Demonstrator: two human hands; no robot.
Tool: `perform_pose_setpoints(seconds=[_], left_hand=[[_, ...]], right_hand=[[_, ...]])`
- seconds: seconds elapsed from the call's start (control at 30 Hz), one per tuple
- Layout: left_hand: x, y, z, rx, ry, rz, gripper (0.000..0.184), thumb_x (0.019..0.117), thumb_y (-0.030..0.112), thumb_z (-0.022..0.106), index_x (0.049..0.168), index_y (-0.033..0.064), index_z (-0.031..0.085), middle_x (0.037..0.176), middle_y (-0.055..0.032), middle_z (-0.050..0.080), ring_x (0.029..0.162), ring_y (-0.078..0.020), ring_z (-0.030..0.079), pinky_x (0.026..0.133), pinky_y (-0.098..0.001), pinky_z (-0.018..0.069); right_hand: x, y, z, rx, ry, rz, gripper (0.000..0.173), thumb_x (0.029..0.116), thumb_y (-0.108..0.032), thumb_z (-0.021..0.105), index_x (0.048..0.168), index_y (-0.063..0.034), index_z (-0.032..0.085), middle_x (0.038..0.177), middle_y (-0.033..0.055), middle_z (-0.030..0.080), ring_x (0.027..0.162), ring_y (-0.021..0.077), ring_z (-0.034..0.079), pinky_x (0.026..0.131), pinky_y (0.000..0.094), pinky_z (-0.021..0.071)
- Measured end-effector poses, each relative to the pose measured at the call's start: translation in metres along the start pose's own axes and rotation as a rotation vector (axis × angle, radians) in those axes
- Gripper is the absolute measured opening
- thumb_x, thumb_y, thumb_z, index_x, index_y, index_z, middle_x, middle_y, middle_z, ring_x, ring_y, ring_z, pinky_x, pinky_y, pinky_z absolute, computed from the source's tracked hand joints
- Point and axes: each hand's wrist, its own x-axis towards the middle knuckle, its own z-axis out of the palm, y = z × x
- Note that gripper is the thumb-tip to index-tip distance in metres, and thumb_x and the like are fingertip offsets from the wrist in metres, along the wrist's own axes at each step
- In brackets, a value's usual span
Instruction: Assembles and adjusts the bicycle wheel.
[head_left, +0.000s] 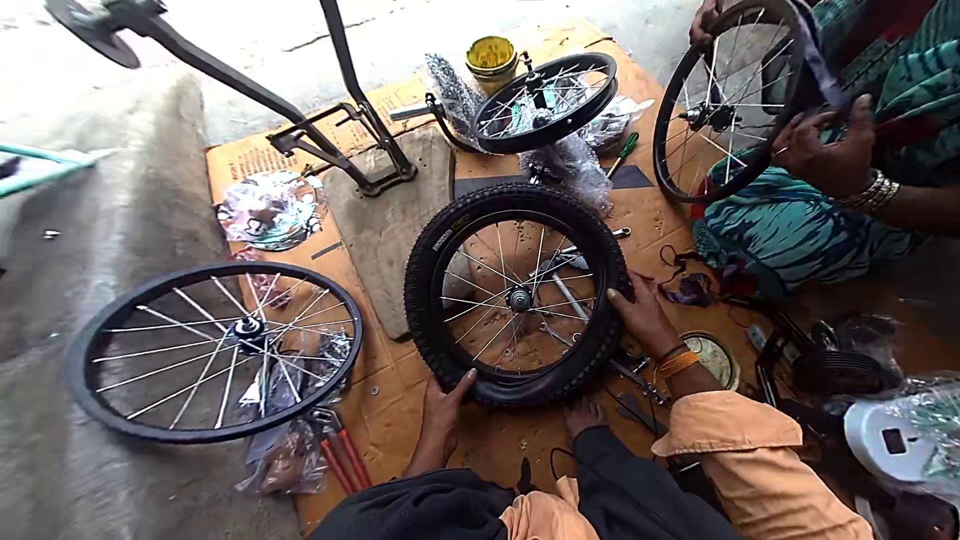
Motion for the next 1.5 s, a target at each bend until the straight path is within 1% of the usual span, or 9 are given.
perform_pose_setpoints(seconds=[0.33,0.5,0.57,0.7,0.9,1.13,1.27,1.37,1.5], left_hand=[[-0.005,-0.010,-0.020,0.074,0.079,0.195,0.050,0.0907,0.017,0.077,0.134,-0.0004,0.058,0.117,-0.0130,0.071,0.106,-0.0170,0.070,0.095,-0.0379,0.0590],[0.022,0.011,-0.046,-0.007,0.257,0.357,0.048,0.0928,0.007,0.072,0.137,-0.0024,0.056,0.125,-0.0135,0.067,0.110,-0.0150,0.067,0.098,-0.0343,0.0563],[0.029,0.030,-0.056,-0.047,0.341,0.376,0.054,0.0951,0.002,0.067,0.146,-0.0017,0.048,0.136,-0.0145,0.062,0.119,-0.0156,0.063,0.102,-0.0338,0.0528],[0.040,0.055,-0.054,0.069,0.366,0.264,0.068,0.0982,0.026,0.069,0.152,-0.0013,0.038,0.152,-0.0212,0.046,0.137,-0.0252,0.050,0.113,-0.0410,0.0438],[0.054,0.041,-0.035,0.115,0.439,0.149,0.073,0.1012,0.043,0.063,0.154,0.0002,0.036,0.152,-0.0223,0.047,0.140,-0.0280,0.048,0.117,-0.0459,0.0392],[0.062,0.024,-0.051,-0.026,0.420,0.047,0.061,0.0967,0.049,0.067,0.136,0.0027,0.058,0.129,-0.0156,0.065,0.118,-0.0223,0.064,0.102,-0.0448,0.0515],[0.054,0.019,-0.063,-0.247,0.287,0.076,0.055,0.0996,0.035,0.067,0.145,0.0089,0.050,0.134,-0.0113,0.063,0.118,-0.0185,0.064,0.101,-0.0410,0.0537],[0.050,0.013,-0.065,-0.315,0.201,0.147,0.059,0.0994,0.017,0.066,0.152,0.0098,0.041,0.141,-0.0121,0.058,0.121,-0.0190,0.062,0.101,-0.0412,0.0540],[0.045,0.009,-0.066,-0.314,0.139,0.182,0.062,0.0992,0.009,0.063,0.156,0.0130,0.037,0.145,-0.0110,0.055,0.122,-0.0177,0.062,0.100,-0.0404,0.0540]], right_hand=[[-0.010,0.008,-0.005,0.115,-0.067,-0.130,0.059,0.0943,-0.018,0.073,0.148,-0.0108,0.052,0.130,0.0113,0.068,0.114,0.0202,0.069,0.101,0.0437,0.0574],[-0.050,0.009,0.020,-0.294,-0.110,-0.068,0.060,0.0908,-0.044,0.075,0.140,-0.0132,0.059,0.116,0.0125,0.073,0.106,0.0297,0.071,0.093,0.0578,0.0561],[-0.089,-0.006,0.022,-0.421,-0.277,-0.127,0.046,0.0954,-0.036,0.071,0.133,-0.0105,0.063,0.113,0.0149,0.071,0.104,0.0337,0.069,0.090,0.0594,0.0555],[-0.120,0.009,0.029,-0.383,-0.484,-0.209,0.030,0.1018,-0.036,0.059,0.122,-0.0198,0.073,0.115,0.0035,0.073,0.108,0.0189,0.068,0.098,0.0451,0.0537],[-0.081,0.046,-0.010,-0.365,0.064,-0.234,0.021,0.0985,-0.020,0.066,0.116,-0.0104,0.072,0.106,0.0091,0.071,0.094,0.0241,0.070,0.084,0.0488,0.0588],[-0.084,0.073,0.010,-0.915,-0.173,-0.296,0.023,0.0872,-0.024,0.070,0.110,-0.0233,0.073,0.105,0.0040,0.066,0.104,0.0277,0.062,0.076,0.0460,0.0558],[-0.073,0.054,0.004,-0.583,-0.138,-0.236,0.026,0.0914,-0.015,0.067,0.116,-0.0168,0.074,0.108,0.0079,0.071,0.104,0.0271,0.067,0.089,0.0525,0.0554],[-0.046,0.011,0.009,-0.288,-0.097,-0.274,0.038,0.0991,-0.027,0.065,0.134,-0.0132,0.065,0.116,0.0104,0.070,0.103,0.0251,0.069,0.092,0.0509,0.0565],[0.001,-0.028,0.036,0.050,-0.152,-0.174,0.061,0.0997,-0.035,0.066,0.151,-0.0071,0.047,0.139,0.0159,0.061,0.121,0.0266,0.064,0.104,0.0483,0.0533]])
